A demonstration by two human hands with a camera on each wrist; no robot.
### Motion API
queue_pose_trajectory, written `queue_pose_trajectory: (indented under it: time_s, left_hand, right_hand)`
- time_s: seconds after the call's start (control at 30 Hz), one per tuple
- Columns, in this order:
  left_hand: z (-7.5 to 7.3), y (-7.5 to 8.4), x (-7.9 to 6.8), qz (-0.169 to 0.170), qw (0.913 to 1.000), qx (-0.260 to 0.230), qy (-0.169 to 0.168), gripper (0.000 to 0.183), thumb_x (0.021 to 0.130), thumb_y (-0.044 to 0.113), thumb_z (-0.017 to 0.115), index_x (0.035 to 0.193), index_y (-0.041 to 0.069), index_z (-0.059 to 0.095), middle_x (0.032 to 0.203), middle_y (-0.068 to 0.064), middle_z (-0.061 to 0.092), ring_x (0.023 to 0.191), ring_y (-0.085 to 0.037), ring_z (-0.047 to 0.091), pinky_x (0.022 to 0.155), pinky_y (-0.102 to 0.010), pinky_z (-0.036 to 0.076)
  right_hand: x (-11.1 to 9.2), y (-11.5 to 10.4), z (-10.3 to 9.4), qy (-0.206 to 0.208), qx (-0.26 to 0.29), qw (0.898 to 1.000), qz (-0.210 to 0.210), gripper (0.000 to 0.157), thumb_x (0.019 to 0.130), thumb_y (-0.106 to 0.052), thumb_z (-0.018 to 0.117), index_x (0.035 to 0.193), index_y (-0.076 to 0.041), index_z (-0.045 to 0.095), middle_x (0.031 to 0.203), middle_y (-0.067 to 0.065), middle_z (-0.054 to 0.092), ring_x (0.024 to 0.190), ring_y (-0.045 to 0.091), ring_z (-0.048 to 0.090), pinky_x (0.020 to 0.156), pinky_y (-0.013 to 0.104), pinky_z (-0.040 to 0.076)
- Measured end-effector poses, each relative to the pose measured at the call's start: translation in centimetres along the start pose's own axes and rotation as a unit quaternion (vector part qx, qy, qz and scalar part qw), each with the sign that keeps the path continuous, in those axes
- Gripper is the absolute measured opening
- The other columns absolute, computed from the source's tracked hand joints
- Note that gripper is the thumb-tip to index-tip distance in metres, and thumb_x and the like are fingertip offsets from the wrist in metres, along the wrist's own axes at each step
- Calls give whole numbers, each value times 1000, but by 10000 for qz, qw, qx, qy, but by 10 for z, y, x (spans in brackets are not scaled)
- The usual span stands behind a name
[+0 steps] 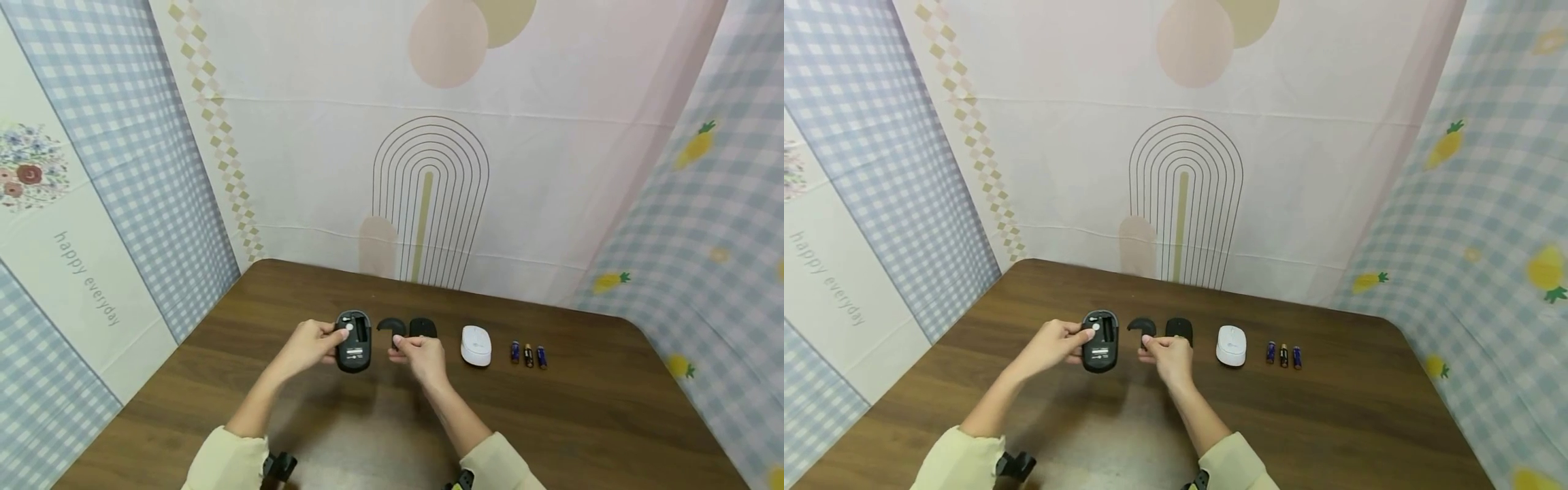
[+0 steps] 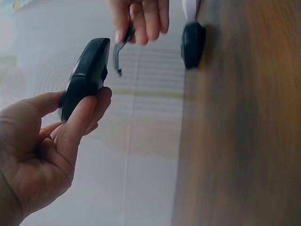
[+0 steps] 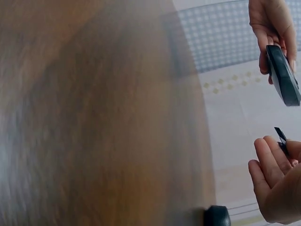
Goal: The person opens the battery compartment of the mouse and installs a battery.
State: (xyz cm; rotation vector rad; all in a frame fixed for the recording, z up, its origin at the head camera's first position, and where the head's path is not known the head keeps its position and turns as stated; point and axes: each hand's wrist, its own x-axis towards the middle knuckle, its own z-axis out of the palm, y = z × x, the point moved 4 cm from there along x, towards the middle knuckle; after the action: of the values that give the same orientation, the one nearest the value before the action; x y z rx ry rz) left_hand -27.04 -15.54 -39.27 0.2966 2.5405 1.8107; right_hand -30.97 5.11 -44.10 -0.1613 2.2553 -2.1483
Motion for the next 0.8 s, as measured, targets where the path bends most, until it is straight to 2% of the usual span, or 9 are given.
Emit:
queue_pose_trajectory:
  time_s: [0.17,0.43,0.63,0.8]
  left_hand:
    - [-17,-14,-10,-183,9997,162,56,35,93,12,55,108,-20,56,84,-25,66,73,-30,67,63,-38,58]
    - [-28,-50,-13,-497,9985,121,209,36,92,12,56,108,-21,55,83,-24,66,72,-29,67,60,-35,58]
    - [-35,-61,-16,-586,9980,29,254,39,92,13,56,109,-21,54,84,-24,66,73,-29,67,60,-35,58]
    - [-38,-64,-16,-615,9978,4,263,37,92,13,56,108,-21,55,83,-23,66,73,-29,67,61,-36,58]
  right_hand:
    - [2,12,10,-130,-119,9990,405,30,89,-15,63,95,14,65,72,18,68,64,23,68,62,33,58]
    - [-1,33,15,4,-479,9959,770,29,90,-19,63,92,10,68,67,12,67,43,9,58,48,23,55]
    - [0,40,15,119,-1168,9890,902,26,87,-23,65,83,1,72,60,7,66,34,3,40,34,13,38]
    - [2,44,17,116,-1323,9846,1135,24,85,-22,67,82,1,71,57,8,65,33,3,38,31,13,34]
